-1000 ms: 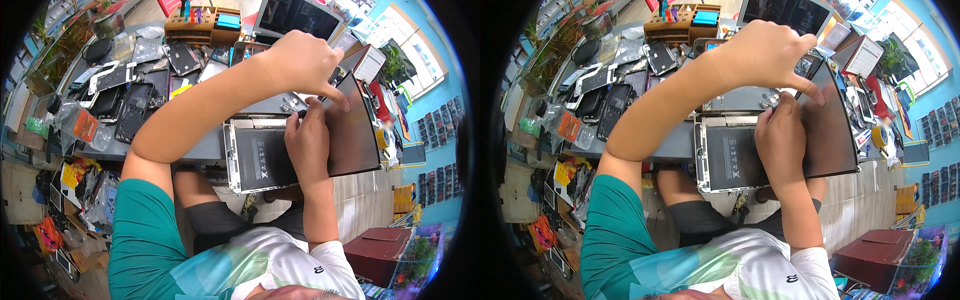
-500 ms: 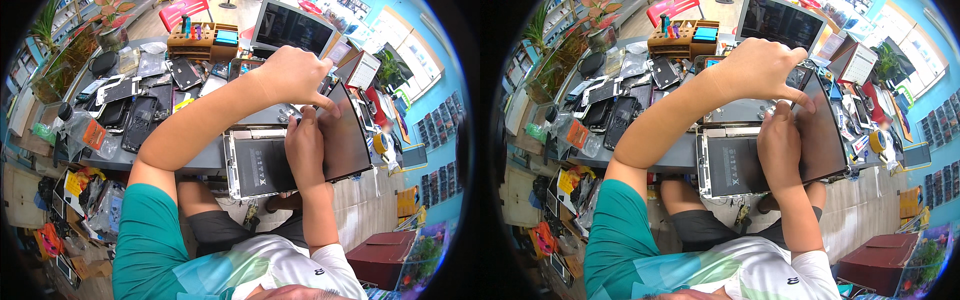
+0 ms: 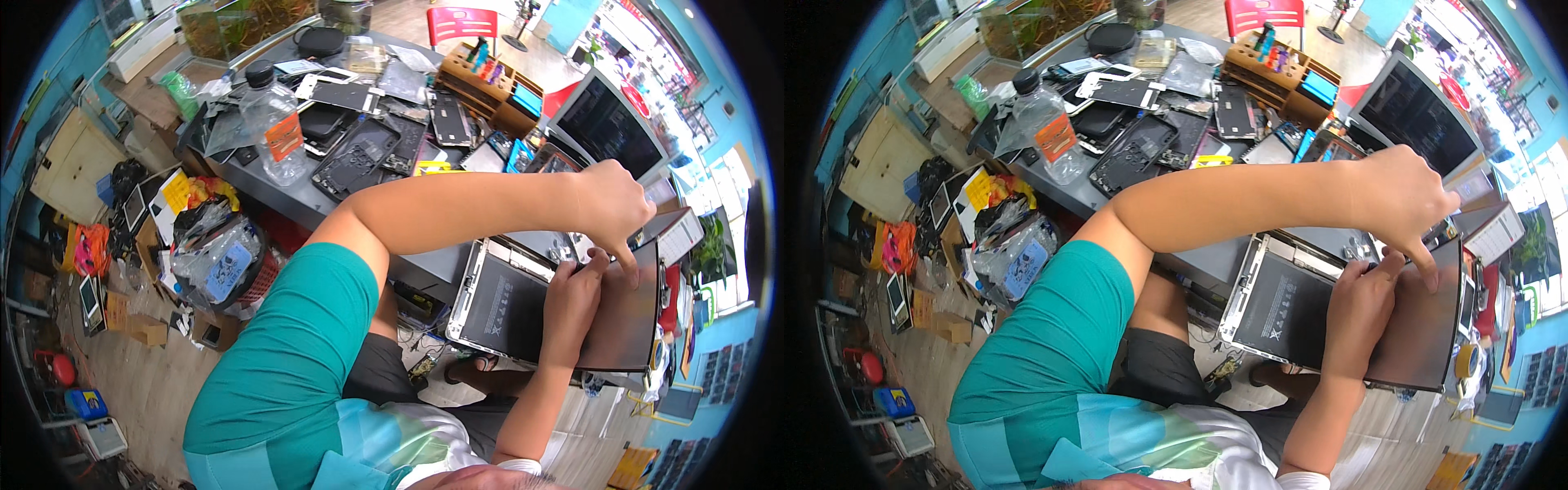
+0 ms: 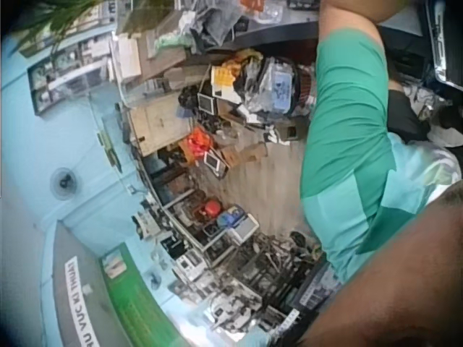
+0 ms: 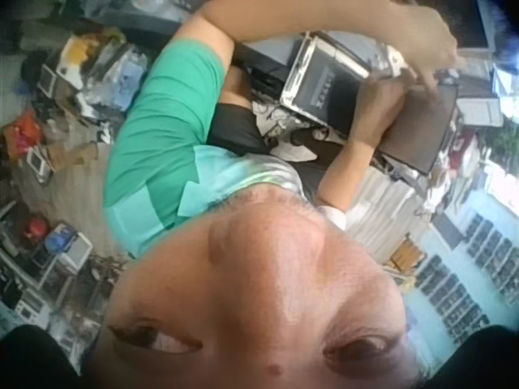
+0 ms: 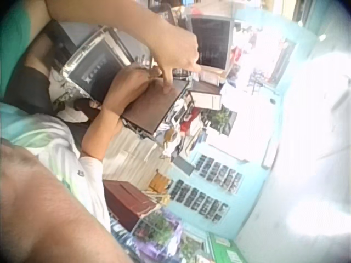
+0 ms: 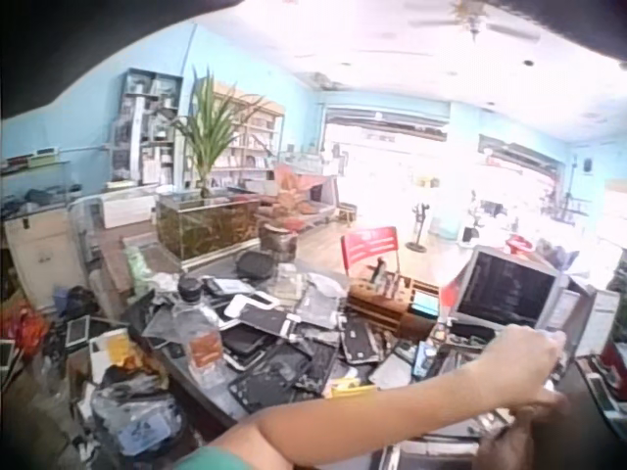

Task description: The person uses a prying tool to separate the screen assembly from the tablet chassis, then detaches the display and sets it aside. The person continues to pry along the edges to fully release the screen from the frame.

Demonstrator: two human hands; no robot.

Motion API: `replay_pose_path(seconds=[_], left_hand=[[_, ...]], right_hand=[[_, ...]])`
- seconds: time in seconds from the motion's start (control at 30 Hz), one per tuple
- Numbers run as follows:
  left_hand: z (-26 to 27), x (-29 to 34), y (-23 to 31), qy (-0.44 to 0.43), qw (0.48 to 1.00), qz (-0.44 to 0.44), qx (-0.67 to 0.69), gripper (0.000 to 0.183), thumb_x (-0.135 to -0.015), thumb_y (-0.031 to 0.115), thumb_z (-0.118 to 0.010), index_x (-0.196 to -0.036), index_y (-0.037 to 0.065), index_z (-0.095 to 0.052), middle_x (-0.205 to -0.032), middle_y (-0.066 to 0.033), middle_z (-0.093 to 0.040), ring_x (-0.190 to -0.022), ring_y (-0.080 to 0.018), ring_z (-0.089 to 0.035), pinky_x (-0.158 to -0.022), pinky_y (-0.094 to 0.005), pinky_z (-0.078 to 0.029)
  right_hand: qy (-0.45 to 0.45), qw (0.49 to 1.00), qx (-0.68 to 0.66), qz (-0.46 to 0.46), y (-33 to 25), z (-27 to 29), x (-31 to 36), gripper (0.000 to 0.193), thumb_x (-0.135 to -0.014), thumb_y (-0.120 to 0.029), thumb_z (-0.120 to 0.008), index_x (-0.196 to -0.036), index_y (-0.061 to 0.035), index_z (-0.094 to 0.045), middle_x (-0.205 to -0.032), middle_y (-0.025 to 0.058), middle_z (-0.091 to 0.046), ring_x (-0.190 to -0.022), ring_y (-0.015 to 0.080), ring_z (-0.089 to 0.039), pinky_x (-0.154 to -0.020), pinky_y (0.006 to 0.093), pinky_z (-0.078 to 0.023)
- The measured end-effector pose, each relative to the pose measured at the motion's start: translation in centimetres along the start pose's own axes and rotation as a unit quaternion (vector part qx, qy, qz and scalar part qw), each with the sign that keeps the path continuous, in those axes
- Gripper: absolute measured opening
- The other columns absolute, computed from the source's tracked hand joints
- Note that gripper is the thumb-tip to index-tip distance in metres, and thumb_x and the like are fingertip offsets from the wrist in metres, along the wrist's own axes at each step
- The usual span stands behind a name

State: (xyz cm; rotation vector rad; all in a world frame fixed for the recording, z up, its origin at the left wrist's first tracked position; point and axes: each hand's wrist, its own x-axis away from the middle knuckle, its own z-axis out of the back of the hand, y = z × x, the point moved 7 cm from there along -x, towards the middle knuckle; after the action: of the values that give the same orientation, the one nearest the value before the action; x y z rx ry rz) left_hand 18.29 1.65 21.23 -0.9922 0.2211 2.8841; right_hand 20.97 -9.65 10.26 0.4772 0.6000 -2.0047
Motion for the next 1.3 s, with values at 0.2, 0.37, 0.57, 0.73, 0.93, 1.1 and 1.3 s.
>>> replay_pose_path(seconds=[0.2,0.37,0.57,0.73,0.93,1.1,1.3], left_hand=[[-1.0,-0.5,0.0,-0.017,1.0,0.001,0.003,0.113,-0.065,0.101,-0.072,-0.102,-0.006,-0.071,-0.077,-0.0182,-0.076,-0.075,-0.0359,-0.081,-0.069,-0.0446,-0.065],[-0.2,0.0,-0.4,-0.014,1.0,0.01,-0.008,0.115,-0.065,0.102,-0.071,-0.105,-0.006,-0.072,-0.08,-0.0189,-0.077,-0.077,-0.0359,-0.081,-0.07,-0.0443,-0.065],[-0.9,-0.4,0.0,-0.016,1.0,-0.001,-0.004,0.116,-0.066,0.102,-0.071,-0.106,-0.006,-0.072,-0.081,-0.019,-0.078,-0.078,-0.0351,-0.081,-0.071,-0.0438,-0.065],[0.2,0.2,-0.4,-0.016,0.999,0.016,-0.022,0.115,-0.066,0.102,-0.07,-0.106,-0.006,-0.072,-0.081,-0.0186,-0.078,-0.078,-0.0348,-0.081,-0.071,-0.0435,-0.065],[0.2,0.3,-0.2,-0.026,0.999,0.019,-0.022,0.115,-0.066,0.102,-0.07,-0.106,-0.006,-0.072,-0.082,-0.0186,-0.078,-0.078,-0.0349,-0.081,-0.071,-0.0438,-0.065],[0.0,0.0,-0.1,-0.027,0.999,0.015,-0.015,0.114,-0.066,0.101,-0.071,-0.106,-0.006,-0.072,-0.081,-0.0185,-0.078,-0.077,-0.0349,-0.081,-0.07,-0.044,-0.065],[-0.4,-0.1,0.0,-0.021,1.0,0.004,-0.006,0.114,-0.066,0.101,-0.072,-0.105,-0.006,-0.072,-0.08,-0.0182,-0.078,-0.076,-0.0348,-0.081,-0.069,-0.0436,-0.065]], right_hand=[[-0.031,0.998,-0.002,-0.045,-0.3,0.0,0.3,0.034,-0.109,-0.009,-0.059,-0.136,0.0044,-0.044,-0.128,0.0389,-0.064,-0.112,0.0582,-0.066,-0.092,0.0611,-0.055],[-0.032,0.999,-0.018,-0.019,-1.5,0.3,0.1,0.031,-0.108,-0.007,-0.059,-0.134,0.0033,-0.044,-0.126,0.0384,-0.064,-0.11,0.0581,-0.067,-0.09,0.0614,-0.054],[-0.017,1.0,-0.014,-0.013,-0.7,0.3,0.5,0.031,-0.106,-0.005,-0.058,-0.132,0.0028,-0.044,-0.124,0.0379,-0.064,-0.109,0.0578,-0.067,-0.09,0.0622,-0.054],[-0.005,1.0,-0.026,0.009,-1.5,-0.1,0.3,0.036,-0.103,-0.005,-0.061,-0.134,0.0026,-0.044,-0.126,0.0377,-0.064,-0.11,0.0569,-0.067,-0.09,0.0621,-0.054],[-0.003,1.0,-0.023,0.018,-2.2,0.4,0.6,0.039,-0.101,-0.003,-0.062,-0.136,0.0016,-0.045,-0.129,0.0352,-0.065,-0.112,0.0562,-0.068,-0.09,0.0608,-0.056],[-0.006,1.0,-0.014,0.027,-1.4,0.4,0.7,0.039,-0.105,-0.008,-0.065,-0.137,0.0012,-0.045,-0.126,0.0351,-0.067,-0.11,0.0554,-0.069,-0.089,0.0603,-0.056],[-0.031,0.999,-0.007,-0.026,-1.2,0.5,0.8,0.037,-0.108,-0.011,-0.066,-0.137,0.0012,-0.046,-0.124,0.0356,-0.068,-0.108,0.0553,-0.07,-0.087,0.0601,-0.056]])
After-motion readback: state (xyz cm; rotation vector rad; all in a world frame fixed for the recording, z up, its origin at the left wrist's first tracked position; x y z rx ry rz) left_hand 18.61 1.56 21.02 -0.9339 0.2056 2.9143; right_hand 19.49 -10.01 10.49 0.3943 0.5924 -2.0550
